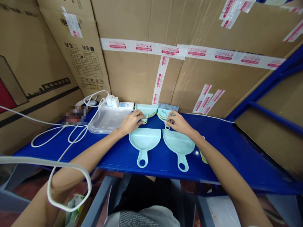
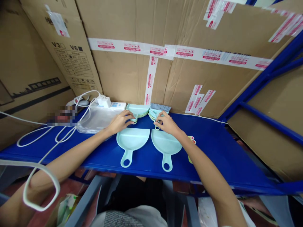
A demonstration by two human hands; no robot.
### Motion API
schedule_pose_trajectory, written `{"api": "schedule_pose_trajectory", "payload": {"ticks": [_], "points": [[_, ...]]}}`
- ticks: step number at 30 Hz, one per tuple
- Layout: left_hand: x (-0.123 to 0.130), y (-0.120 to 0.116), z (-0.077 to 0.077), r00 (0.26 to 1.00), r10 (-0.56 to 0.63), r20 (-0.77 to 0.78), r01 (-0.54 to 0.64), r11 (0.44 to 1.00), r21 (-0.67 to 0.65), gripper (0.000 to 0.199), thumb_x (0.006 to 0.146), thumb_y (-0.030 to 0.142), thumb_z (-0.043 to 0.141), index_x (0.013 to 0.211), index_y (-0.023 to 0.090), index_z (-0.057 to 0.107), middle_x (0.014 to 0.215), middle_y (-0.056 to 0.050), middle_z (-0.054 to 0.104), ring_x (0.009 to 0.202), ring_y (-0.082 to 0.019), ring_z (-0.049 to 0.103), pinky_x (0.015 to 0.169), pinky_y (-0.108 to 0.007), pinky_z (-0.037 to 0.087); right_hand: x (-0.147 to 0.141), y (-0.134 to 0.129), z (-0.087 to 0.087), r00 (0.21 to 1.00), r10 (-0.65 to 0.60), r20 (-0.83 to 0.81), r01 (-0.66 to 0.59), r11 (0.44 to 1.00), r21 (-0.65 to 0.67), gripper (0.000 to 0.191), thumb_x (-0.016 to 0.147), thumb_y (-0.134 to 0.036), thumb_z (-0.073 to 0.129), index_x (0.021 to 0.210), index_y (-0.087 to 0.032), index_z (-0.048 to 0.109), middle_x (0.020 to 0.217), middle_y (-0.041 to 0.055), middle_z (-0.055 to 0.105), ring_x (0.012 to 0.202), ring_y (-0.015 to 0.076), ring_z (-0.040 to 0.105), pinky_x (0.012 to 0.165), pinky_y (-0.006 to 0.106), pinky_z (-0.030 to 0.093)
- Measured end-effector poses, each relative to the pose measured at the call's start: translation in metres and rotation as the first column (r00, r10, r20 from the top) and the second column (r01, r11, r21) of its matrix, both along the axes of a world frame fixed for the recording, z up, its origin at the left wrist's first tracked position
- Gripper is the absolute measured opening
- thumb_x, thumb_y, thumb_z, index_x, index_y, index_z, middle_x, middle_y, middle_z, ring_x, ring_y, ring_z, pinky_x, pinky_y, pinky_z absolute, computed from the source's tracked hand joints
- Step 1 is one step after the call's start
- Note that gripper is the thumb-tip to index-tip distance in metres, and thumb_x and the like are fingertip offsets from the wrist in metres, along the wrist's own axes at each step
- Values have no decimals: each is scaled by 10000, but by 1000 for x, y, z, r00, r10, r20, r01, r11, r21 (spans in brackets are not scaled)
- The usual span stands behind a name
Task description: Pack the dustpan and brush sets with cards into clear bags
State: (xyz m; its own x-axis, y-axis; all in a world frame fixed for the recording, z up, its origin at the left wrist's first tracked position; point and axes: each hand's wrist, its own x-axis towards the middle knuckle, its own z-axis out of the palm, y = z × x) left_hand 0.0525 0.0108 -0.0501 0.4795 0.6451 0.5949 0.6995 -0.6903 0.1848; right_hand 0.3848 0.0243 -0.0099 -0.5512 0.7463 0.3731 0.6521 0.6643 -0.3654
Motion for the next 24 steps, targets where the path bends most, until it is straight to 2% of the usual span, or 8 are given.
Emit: {"api": "schedule_pose_trajectory", "payload": {"ticks": [7,12,16,18,20,22,24], "points": [[1,-5,5,1000,0,-32,-1,999,-32,165,1024,302,654,1124,229,763,1184,-109,698,1112,-296,696,902,-420,601,3,-5,-1,999,17,-39,-13,993,120,264,1059,-362,582,916,-174,699,1203,117,577,691,131,630,832,386,583],[1,-5,5,998,55,-13,-56,997,-44,315,1072,429,571,1232,210,730,1254,-125,685,1064,-296,721,868,-421,599,7,0,0,978,-44,-205,94,967,237,357,1080,-481,536,960,-182,689,1183,140,574,829,207,688,866,441,618],[0,-8,12,994,67,81,-67,998,-6,381,1104,472,485,1231,193,713,1229,-123,679,967,-250,717,813,-377,574,15,-2,9,919,-42,-392,145,961,235,361,1049,-523,595,955,-188,690,1139,111,563,776,190,696,786,424,668],[-1,-10,17,984,70,166,-77,996,39,387,1116,469,457,1182,184,711,1166,-111,685,925,-227,699,801,-357,557,16,-15,21,880,-32,-473,160,959,232,331,1040,-507,623,952,-195,688,1134,91,560,745,168,701,761,397,682],[-4,-11,23,964,89,252,-112,991,78,387,1127,453,430,1123,185,708,1107,-98,689,908,-214,681,787,-340,540,9,-40,36,873,-25,-487,184,942,281,280,1047,-462,629,942,-210,690,1118,80,582,771,169,708,765,382,683],[-8,-11,27,936,122,330,-164,981,103,393,1136,443,408,1071,191,702,1071,-91,690,915,-211,668,775,-328,524,-4,-76,47,908,-29,-418,209,896,392,198,1045,-390,651,930,-235,692,1064,78,627,856,206,705,804,399,671],[-13,-11,29,903,154,400,-220,968,124,413,1142,446,390,1025,193,695,1026,-84,683,903,-210,655,757,-322,508,-23,-118,47,940,-20,-340,192,856,480,126,1030,-314,683,919,-255,674,1038,89,658,918,246,699,857,442,658]]}}
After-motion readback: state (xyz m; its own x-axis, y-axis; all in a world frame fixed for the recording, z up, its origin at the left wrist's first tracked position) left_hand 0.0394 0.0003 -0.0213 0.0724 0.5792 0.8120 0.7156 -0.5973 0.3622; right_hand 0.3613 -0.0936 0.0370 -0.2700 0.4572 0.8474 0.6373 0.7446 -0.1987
